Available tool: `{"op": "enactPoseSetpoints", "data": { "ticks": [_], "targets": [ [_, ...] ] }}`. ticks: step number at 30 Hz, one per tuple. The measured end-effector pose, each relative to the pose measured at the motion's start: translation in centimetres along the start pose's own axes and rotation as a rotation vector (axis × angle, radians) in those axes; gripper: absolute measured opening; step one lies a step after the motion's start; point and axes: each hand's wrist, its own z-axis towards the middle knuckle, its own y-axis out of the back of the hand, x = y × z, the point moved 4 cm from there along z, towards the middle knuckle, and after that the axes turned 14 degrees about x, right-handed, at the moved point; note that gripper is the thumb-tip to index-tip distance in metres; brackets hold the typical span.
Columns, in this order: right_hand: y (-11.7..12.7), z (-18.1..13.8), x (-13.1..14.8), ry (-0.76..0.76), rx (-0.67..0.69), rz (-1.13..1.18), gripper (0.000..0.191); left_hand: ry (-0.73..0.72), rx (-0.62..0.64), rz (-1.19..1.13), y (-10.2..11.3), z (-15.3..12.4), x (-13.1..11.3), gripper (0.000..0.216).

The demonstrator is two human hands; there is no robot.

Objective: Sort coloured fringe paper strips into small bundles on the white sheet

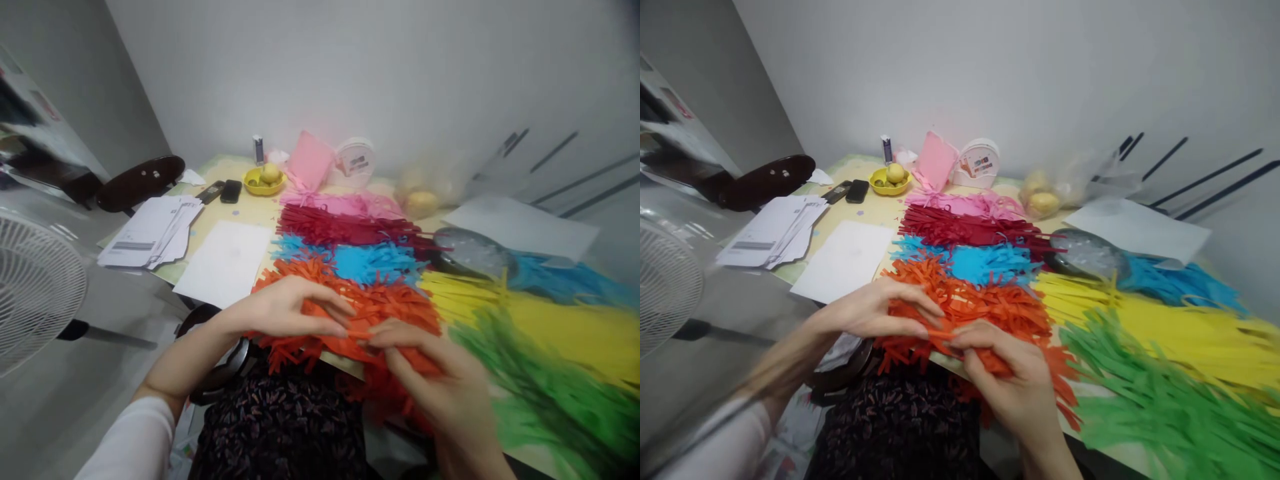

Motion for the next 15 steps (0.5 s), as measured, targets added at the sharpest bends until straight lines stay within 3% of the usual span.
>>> {"op": "enactPoseSetpoints", "data": {
  "ticks": [3, 6, 8, 10, 13, 15],
  "targets": [
    [0.2, -0.1, 0.4, 0.017, 0.042, -0.062, 0.022, 0.076, 0.121, 0.090, -0.9, 0.9, 0.8, 0.020],
    [0.8, -0.1, -0.6, -0.137, 0.156, 0.000, 0.025, 0.058, -0.039, 0.547, -0.9, 0.9, 1.2, 0.015],
    [1.2, 0.2, -1.8, -0.291, 0.231, 0.126, 0.040, -0.038, -0.159, 0.888, -1.1, 0.5, 1.1, 0.015],
    [1.0, 0.9, -2.6, -0.415, 0.312, 0.250, 0.040, -0.203, -0.245, 1.107, -1.6, 0.1, 1.0, 0.015],
    [-1.0, 1.8, -3.3, -0.496, 0.468, 0.453, 0.035, -0.462, -0.379, 1.241, -2.1, -0.8, 0.9, 0.013],
    [-2.5, 1.9, -3.4, -0.501, 0.454, 0.610, 0.035, -0.535, -0.425, 1.239, -2.2, -1.1, 1.3, 0.014]
  ]
}}
